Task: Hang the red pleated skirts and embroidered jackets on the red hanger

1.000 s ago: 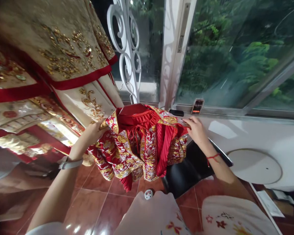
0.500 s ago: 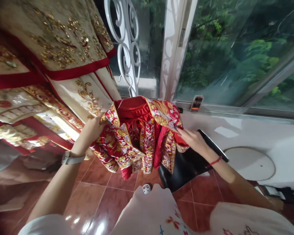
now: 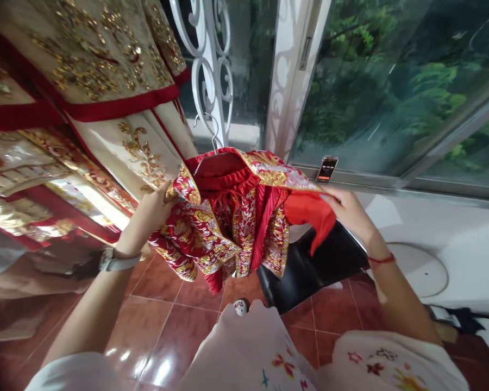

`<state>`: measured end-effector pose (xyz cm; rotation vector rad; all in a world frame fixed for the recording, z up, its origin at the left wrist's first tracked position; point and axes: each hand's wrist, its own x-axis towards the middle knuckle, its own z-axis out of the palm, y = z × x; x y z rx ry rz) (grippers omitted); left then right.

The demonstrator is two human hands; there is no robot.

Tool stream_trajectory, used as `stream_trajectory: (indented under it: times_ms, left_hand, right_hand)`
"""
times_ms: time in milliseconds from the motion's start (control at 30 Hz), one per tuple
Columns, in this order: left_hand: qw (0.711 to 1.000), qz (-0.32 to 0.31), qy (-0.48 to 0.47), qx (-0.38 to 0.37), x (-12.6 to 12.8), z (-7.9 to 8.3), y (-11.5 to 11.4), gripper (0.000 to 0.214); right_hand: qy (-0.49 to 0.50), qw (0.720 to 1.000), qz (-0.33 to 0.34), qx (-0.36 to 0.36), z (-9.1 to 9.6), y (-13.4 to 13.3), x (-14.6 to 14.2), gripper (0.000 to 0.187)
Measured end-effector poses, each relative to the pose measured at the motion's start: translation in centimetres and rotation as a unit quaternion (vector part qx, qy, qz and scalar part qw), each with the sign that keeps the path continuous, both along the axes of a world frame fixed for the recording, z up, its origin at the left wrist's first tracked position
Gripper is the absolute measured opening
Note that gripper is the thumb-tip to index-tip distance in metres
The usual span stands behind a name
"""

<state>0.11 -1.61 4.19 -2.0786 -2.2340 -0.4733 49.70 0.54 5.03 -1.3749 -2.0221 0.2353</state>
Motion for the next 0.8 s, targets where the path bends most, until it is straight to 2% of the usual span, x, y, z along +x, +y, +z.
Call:
stream_trajectory:
  times_ms: [100,167,233,300,400,467,533,600,667,700,733,800]
  left_hand:
    - [1.000,-0.007,-0.013,0.003,-0.1,-0.1,0.0,0.047]
    - [1.000,-0.005,-0.021,0.003,0.0,-0.1,0.0,0.046]
    - [1.000,0.000,-0.022,0.001,0.2,-0.2,-0.3,0.045]
    - [0.999,0.017,-0.022,0.016,0.7,-0.6,-0.7,0.045]
    - [0.992,0.068,-0.046,0.095,2.2,-1.6,-1.2,0.050]
    - [0.980,0.089,-0.070,0.160,3.2,-2.5,-1.3,0.057]
    - [0.968,0.088,-0.094,0.216,4.1,-4.0,-1.4,0.067]
    - [0.954,0.075,-0.126,0.260,4.8,-6.5,-1.8,0.073]
    - [0.933,0.086,-0.192,0.293,5.6,-10.5,-2.9,0.072]
    - [0.917,0.107,-0.244,0.298,6.2,-13.1,-3.7,0.068]
    - [0.892,0.145,-0.311,0.294,7.0,-15.9,-4.6,0.061]
    - [0.814,0.235,-0.486,0.214,8.8,-21.8,-6.1,0.048]
  right_hand:
    - [0.038,0.993,0.048,-0.101,-2.9,-2.7,0.2,0.050]
    - [0.023,0.992,0.043,-0.114,-5.5,-4.6,-2.1,0.047]
    - [-0.020,0.993,0.047,-0.105,-8.5,-6.2,-7.1,0.040]
    - [-0.033,0.995,0.053,-0.076,-11.7,-7.0,-14.0,0.041]
    - [0.004,0.996,0.049,-0.072,-15.3,-5.7,-24.0,0.055]
    - [0.067,0.993,0.059,-0.071,-16.5,-3.9,-27.9,0.059]
    - [0.145,0.982,0.093,-0.079,-17.3,-2.2,-28.9,0.060]
    - [0.229,0.953,0.158,-0.124,-18.6,-1.2,-27.2,0.060]
    - [0.315,0.904,0.203,-0.208,-21.2,-1.2,-23.8,0.056]
    - [0.356,0.876,0.196,-0.258,-23.1,-1.4,-21.8,0.051]
    - [0.392,0.851,0.162,-0.309,-25.3,-1.8,-19.9,0.044]
    - [0.413,0.797,0.065,-0.436,-30.2,-2.4,-16.7,0.039]
